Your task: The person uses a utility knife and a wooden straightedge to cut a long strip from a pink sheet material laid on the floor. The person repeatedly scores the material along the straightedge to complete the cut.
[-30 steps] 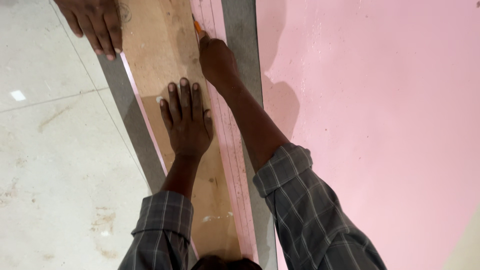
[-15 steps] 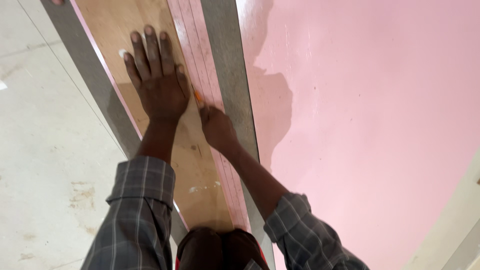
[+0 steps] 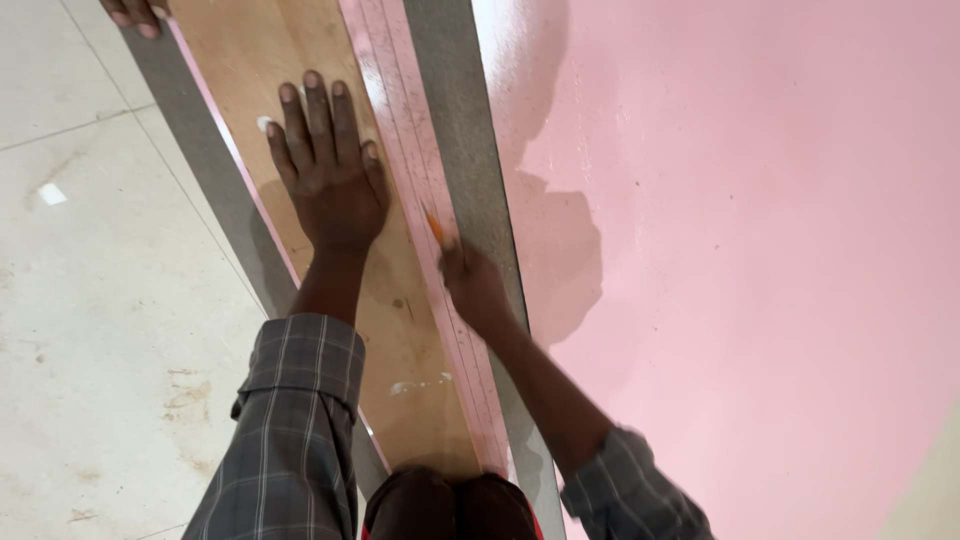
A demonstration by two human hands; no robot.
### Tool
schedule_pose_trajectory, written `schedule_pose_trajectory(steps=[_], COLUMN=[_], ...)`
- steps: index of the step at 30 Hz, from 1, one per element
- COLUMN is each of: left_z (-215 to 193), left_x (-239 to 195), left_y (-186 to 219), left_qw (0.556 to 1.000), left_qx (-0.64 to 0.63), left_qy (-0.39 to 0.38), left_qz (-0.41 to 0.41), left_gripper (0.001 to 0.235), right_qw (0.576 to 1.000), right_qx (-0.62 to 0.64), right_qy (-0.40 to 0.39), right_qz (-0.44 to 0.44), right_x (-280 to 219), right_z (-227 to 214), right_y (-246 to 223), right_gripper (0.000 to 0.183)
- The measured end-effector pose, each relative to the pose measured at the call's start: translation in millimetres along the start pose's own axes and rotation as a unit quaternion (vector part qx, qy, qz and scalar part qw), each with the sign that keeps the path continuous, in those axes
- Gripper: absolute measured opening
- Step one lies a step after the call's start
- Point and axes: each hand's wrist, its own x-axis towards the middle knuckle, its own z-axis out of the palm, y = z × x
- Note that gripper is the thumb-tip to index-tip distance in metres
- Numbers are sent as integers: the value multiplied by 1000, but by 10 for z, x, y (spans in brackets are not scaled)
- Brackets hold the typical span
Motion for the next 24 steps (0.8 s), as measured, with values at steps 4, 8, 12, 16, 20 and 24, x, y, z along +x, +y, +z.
schedule_pose_trajectory(steps=[4, 8, 12, 16, 20, 24], left_z=[8, 24, 30, 28, 3, -16], left_x=[80, 55, 51, 70, 60, 89], left_y=[1, 3, -29, -19, -12, -11], left_qw=[999, 999, 998, 998, 997, 998], left_qx=[-13, 3, 10, -1, 0, 22], left_qy=[-36, -32, -58, -60, -72, -55], left_qz=[-19, -16, -14, -23, -24, -12], left_gripper=[57, 57, 58, 58, 58, 58], right_qw=[988, 994, 999, 999, 995, 991], right_qx=[-70, -24, 36, -1, -87, -118], right_qy=[30, 72, 9, 26, 37, 50], right_qz=[-135, -78, 4, -39, -26, -36], right_x=[1121, 1620, 1759, 1860, 1960, 1831], right_z=[209, 339, 272, 231, 252, 293], right_y=[-689, -1287, -1663, -1824, -1852, -1704], right_gripper=[46, 51, 59, 64, 65, 64])
